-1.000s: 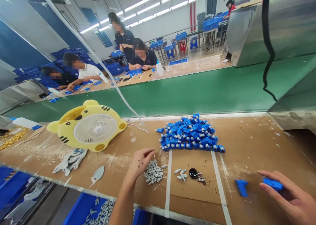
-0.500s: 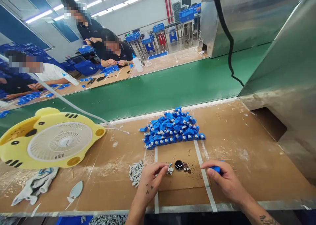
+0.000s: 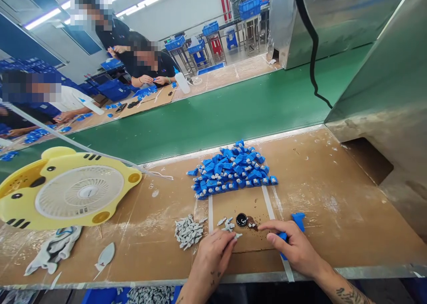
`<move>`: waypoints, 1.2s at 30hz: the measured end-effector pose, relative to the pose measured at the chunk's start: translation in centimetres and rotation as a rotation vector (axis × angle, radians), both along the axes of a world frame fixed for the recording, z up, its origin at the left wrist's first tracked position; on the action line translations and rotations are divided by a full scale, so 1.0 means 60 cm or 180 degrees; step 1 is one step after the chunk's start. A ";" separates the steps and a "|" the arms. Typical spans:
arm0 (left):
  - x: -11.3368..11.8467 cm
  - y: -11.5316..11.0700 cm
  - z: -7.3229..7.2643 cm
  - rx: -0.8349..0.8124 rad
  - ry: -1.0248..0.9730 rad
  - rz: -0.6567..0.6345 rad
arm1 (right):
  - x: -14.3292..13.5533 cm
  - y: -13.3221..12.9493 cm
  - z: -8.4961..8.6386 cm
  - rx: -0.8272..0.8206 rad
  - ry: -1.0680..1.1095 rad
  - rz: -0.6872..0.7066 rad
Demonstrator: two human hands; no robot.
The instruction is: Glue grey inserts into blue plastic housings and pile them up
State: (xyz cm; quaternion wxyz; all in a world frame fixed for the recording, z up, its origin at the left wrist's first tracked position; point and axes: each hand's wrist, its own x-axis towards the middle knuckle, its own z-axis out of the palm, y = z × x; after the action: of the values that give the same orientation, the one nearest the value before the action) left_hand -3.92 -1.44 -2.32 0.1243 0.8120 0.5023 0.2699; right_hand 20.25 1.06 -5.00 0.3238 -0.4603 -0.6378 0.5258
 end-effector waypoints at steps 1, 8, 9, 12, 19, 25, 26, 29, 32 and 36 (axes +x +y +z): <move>-0.002 0.008 0.001 0.0047 0.0066 0.0009 | 0.000 -0.001 0.001 -0.0058 0.0015 -0.0005; -0.019 0.023 0.011 -0.0082 0.0263 0.0167 | -0.008 0.001 0.000 -0.0289 0.0307 -0.0187; -0.023 0.015 0.012 -0.0075 0.0227 0.0278 | -0.009 0.001 -0.001 -0.0300 0.0323 -0.0211; -0.034 -0.016 0.006 -0.0061 0.0130 0.0601 | -0.009 0.000 -0.002 -0.0304 0.0318 -0.0184; -0.020 -0.046 -0.040 -0.0381 0.0073 0.0950 | -0.011 0.005 -0.001 -0.0215 0.0196 -0.0023; -0.005 -0.049 -0.058 -0.0442 0.0045 0.0967 | -0.008 0.002 -0.006 -0.0049 0.0072 -0.0022; -0.005 -0.049 -0.057 -0.0460 0.0029 0.0934 | -0.009 0.001 -0.007 -0.0020 0.0068 -0.0013; -0.009 -0.049 -0.052 -0.0552 0.0013 0.0819 | -0.011 -0.002 -0.007 0.0035 0.0071 0.0039; -0.007 -0.048 -0.044 -0.0541 -0.0027 0.0649 | -0.011 -0.003 -0.008 0.0064 0.0079 0.0034; 0.005 -0.049 -0.032 -0.0567 -0.0347 0.0576 | -0.006 -0.003 -0.009 0.0094 0.0085 -0.0007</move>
State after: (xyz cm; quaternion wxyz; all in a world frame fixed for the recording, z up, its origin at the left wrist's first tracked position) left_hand -3.65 -4.37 -4.25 0.1981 0.7333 0.5880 0.2780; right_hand 19.92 0.89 -5.54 0.3396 -0.4491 -0.6407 0.5220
